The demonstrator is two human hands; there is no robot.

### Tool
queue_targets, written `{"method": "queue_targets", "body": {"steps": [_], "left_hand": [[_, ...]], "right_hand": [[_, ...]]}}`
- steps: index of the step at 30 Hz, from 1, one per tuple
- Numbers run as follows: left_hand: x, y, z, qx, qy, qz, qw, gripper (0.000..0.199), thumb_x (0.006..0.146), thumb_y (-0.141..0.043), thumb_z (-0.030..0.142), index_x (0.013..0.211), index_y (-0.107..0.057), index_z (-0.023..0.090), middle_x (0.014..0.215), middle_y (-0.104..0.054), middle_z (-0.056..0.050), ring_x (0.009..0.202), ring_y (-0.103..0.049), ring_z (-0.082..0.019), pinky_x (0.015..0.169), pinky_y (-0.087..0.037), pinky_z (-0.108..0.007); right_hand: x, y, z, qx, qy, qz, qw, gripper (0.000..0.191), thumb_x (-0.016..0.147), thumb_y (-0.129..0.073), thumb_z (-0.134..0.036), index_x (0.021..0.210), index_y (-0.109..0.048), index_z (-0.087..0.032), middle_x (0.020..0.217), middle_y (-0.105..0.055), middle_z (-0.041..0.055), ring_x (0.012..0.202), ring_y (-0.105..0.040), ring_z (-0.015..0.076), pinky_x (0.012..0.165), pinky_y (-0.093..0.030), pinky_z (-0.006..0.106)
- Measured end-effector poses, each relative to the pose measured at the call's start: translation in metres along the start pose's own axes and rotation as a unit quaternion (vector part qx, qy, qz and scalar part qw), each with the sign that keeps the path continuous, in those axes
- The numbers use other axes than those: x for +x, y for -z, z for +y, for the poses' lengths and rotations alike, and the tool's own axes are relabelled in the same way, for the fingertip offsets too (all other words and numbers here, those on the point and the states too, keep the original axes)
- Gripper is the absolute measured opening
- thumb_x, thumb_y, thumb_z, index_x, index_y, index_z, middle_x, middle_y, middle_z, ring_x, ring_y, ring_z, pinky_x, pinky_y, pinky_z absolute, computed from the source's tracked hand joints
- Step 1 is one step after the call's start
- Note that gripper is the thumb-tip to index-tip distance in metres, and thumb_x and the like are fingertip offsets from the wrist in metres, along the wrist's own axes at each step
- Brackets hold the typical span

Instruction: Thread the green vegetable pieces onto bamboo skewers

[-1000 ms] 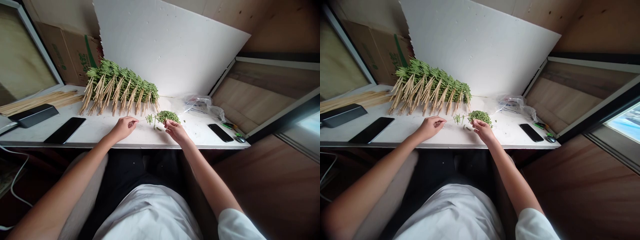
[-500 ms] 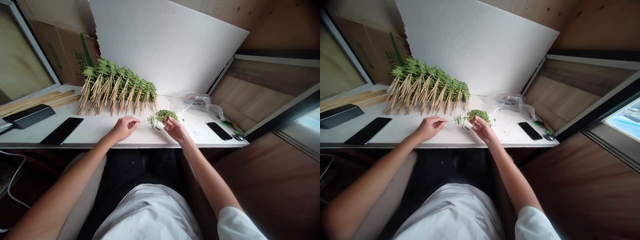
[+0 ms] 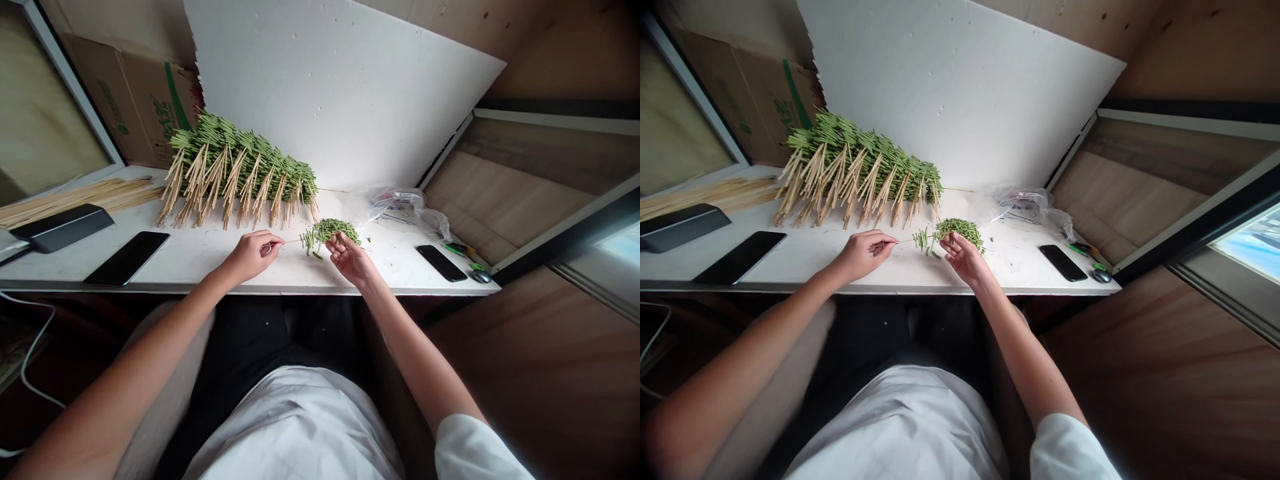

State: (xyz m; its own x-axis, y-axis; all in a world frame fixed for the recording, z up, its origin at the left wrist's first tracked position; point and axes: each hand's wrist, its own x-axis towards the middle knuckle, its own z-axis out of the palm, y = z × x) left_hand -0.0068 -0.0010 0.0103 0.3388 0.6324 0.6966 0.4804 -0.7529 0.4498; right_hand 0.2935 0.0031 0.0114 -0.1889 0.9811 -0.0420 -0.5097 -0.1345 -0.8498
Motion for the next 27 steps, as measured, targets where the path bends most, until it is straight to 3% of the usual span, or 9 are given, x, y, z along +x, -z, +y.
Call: {"method": "queue_targets", "body": {"steps": [4, 7, 19, 27], "left_hand": [[0.000, 0.000, 0.002, 0.007, 0.001, 0.003, 1.000, 0.021, 0.102, -0.063, 0.028, 0.101, -0.081, 0.017, 0.086, -0.074, -0.005, 0.062, -0.056, -0.013, 0.066, -0.050, -0.028], [0.000, 0.001, 0.002, 0.008, 0.002, 0.005, 1.000, 0.021, 0.101, -0.063, 0.028, 0.101, -0.081, 0.018, 0.085, -0.074, -0.005, 0.060, -0.054, -0.013, 0.065, -0.049, -0.028], [0.003, 0.004, 0.006, 0.020, -0.015, -0.002, 1.000, 0.022, 0.100, -0.062, 0.023, 0.100, -0.082, 0.017, 0.079, -0.070, -0.004, 0.060, -0.053, -0.013, 0.064, -0.047, -0.027], [0.004, 0.007, 0.011, 0.030, -0.025, -0.011, 0.999, 0.023, 0.100, -0.060, 0.022, 0.101, -0.083, 0.018, 0.083, -0.073, -0.005, 0.062, -0.055, -0.014, 0.067, -0.050, -0.029]], "right_hand": [[0.000, -0.001, 0.001, -0.035, 0.019, 0.008, 0.999, 0.032, 0.076, -0.095, -0.044, 0.093, -0.074, -0.027, 0.112, -0.081, 0.0029, 0.130, -0.070, 0.0242, 0.067, -0.059, 0.022], [0.001, 0.000, 0.002, -0.055, 0.033, 0.013, 0.998, 0.033, 0.077, -0.094, -0.048, 0.093, -0.074, -0.027, 0.118, -0.081, 0.0048, 0.133, -0.069, 0.0263, 0.067, -0.061, 0.022], [0.002, 0.004, 0.004, -0.075, 0.070, 0.035, 0.994, 0.036, 0.073, -0.095, -0.049, 0.093, -0.076, -0.027, 0.110, -0.084, 0.0052, 0.129, -0.072, 0.0265, 0.068, -0.057, 0.023], [0.002, 0.005, 0.005, -0.111, 0.119, 0.070, 0.984, 0.034, 0.073, -0.094, -0.048, 0.091, -0.079, -0.024, 0.101, -0.085, 0.0082, 0.111, -0.079, 0.0266, 0.071, -0.055, 0.028]]}}
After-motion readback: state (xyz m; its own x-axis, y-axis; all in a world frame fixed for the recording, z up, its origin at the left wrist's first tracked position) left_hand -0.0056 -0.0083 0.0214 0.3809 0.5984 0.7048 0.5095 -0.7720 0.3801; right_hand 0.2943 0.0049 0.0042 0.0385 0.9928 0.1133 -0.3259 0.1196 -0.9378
